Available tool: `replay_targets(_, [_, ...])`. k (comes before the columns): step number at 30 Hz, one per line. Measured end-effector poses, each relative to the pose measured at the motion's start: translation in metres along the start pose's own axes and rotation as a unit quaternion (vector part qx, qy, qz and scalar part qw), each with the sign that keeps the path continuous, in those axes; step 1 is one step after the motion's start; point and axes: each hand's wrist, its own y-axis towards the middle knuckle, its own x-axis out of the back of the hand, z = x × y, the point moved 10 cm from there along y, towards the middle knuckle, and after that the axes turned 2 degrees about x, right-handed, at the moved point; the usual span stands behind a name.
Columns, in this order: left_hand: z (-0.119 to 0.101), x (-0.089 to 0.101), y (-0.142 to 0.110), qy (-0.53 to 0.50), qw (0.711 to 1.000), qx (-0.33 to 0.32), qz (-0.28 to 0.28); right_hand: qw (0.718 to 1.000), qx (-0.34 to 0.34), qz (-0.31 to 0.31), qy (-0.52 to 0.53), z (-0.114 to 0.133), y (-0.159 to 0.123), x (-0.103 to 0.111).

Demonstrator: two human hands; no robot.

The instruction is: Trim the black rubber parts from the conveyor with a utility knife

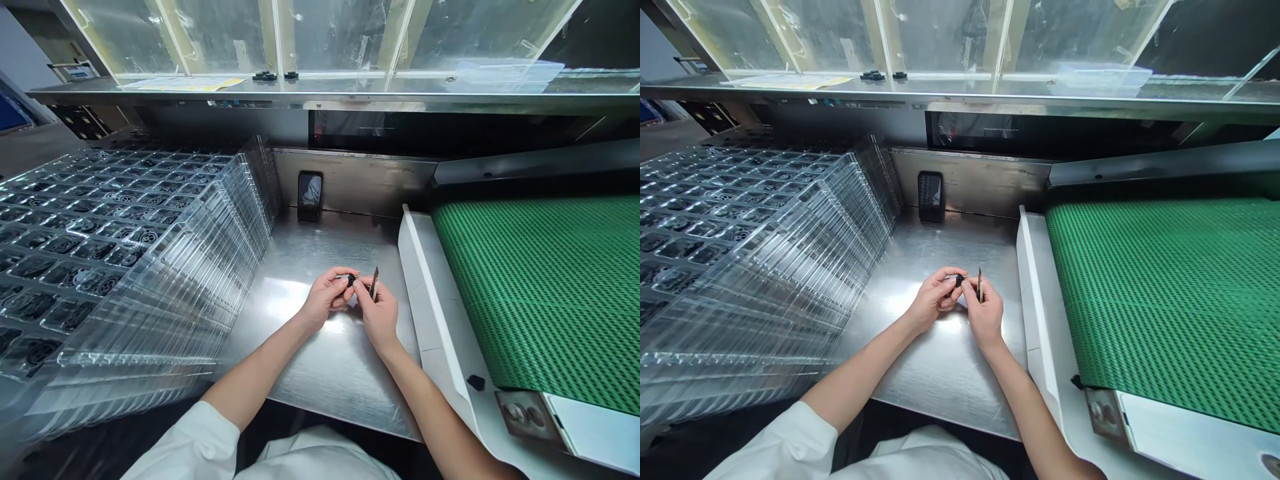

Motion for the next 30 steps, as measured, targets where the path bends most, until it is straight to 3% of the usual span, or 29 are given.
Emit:
replay_targets(9, [-0.008, 0.013, -0.001, -0.043, 0.997, -0.017, -0.059, 0.992, 0.094, 0.031, -0.083, 0.020, -0.002, -0.005])
replay_targets(30, [-0.015, 0.019, -0.003, -0.041, 0.994, -0.046, -0.087, 0.986, 0.094, 0.005, -0.134, 0.012, -0.004, -0.003])
